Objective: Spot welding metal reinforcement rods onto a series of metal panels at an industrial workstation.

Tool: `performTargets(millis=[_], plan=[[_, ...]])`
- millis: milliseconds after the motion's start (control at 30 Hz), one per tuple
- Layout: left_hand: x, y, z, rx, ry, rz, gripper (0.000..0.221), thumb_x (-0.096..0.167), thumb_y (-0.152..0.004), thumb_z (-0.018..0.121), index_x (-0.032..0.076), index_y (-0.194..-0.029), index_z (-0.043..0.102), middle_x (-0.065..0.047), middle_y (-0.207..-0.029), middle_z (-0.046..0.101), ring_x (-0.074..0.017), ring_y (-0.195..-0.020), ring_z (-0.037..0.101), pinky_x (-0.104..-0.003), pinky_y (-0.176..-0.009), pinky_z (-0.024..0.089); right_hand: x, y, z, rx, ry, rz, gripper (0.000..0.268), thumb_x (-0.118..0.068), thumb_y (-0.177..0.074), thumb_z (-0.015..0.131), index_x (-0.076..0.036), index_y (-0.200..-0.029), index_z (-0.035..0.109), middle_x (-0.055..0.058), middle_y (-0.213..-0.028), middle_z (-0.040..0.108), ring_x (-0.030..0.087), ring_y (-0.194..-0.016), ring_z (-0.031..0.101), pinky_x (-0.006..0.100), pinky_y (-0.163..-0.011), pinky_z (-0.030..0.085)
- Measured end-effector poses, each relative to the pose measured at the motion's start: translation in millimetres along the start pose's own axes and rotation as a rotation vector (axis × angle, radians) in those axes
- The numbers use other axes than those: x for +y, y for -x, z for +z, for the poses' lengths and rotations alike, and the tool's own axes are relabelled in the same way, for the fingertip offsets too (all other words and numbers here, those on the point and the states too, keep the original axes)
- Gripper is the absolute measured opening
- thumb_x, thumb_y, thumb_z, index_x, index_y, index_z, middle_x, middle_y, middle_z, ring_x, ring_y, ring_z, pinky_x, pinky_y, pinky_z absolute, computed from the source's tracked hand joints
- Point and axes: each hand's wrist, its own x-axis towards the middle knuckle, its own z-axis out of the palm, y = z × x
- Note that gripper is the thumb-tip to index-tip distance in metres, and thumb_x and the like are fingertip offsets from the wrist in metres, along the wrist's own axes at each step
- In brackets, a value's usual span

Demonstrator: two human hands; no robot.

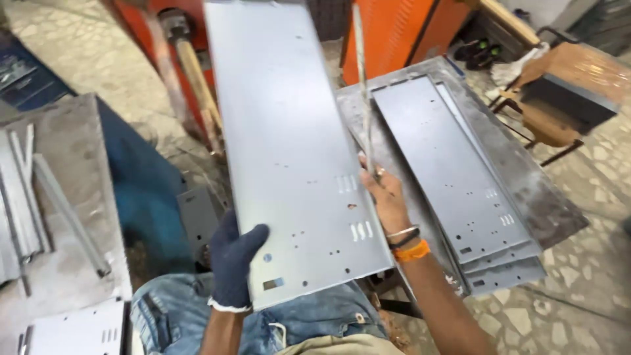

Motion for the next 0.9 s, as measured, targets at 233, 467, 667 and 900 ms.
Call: performTargets(millis=[233,467,667,900], plan=[[-1,41,-63,0.282,-0.090,0.067,0.052,0.006,-0.079,0.074,-0.005,-0.129,0.065,-0.013,-0.105,0.075,-0.0199,-0.086,0.071,-0.034,-0.073,0.057,-18,14,79,-0.260,-0.104,0.014,0.047,-0.022,-0.102,0.063,0.004,-0.142,0.059,0.002,-0.111,0.072,0.004,-0.093,0.063,0.022,-0.080,0.054],[22,27,-113,0.195,-0.300,0.022,0.053,0.013,-0.080,0.079,-0.003,-0.129,0.066,-0.013,-0.107,0.078,-0.0171,-0.090,0.072,-0.033,-0.078,0.058,-35,6,59,-0.182,0.097,0.092,0.040,-0.029,-0.104,0.052,0.000,-0.128,0.068,0.004,-0.083,0.074,0.006,-0.061,0.062,0.023,-0.053,0.050],[156,-20,-143,0.201,-1.380,-0.375,0.068,0.054,-0.084,0.075,0.009,-0.134,0.072,-0.018,-0.100,0.081,-0.0296,-0.088,0.083,-0.042,-0.084,0.061,-67,-37,-10,-0.075,0.603,-0.282,0.029,-0.030,-0.110,0.060,-0.008,-0.116,0.077,0.003,-0.068,0.067,0.008,-0.062,0.061,0.027,-0.053,0.045],[196,-103,-160,0.107,-1.864,0.218,0.114,0.071,-0.059,0.081,0.012,-0.152,0.053,-0.019,-0.113,0.076,-0.0376,-0.103,0.074,-0.046,-0.092,0.057,-148,-78,44,-0.208,1.124,-0.666,0.021,-0.025,-0.094,0.077,-0.012,-0.110,0.078,0.008,-0.082,0.072,0.022,-0.063,0.068,0.035,-0.062,0.051]])
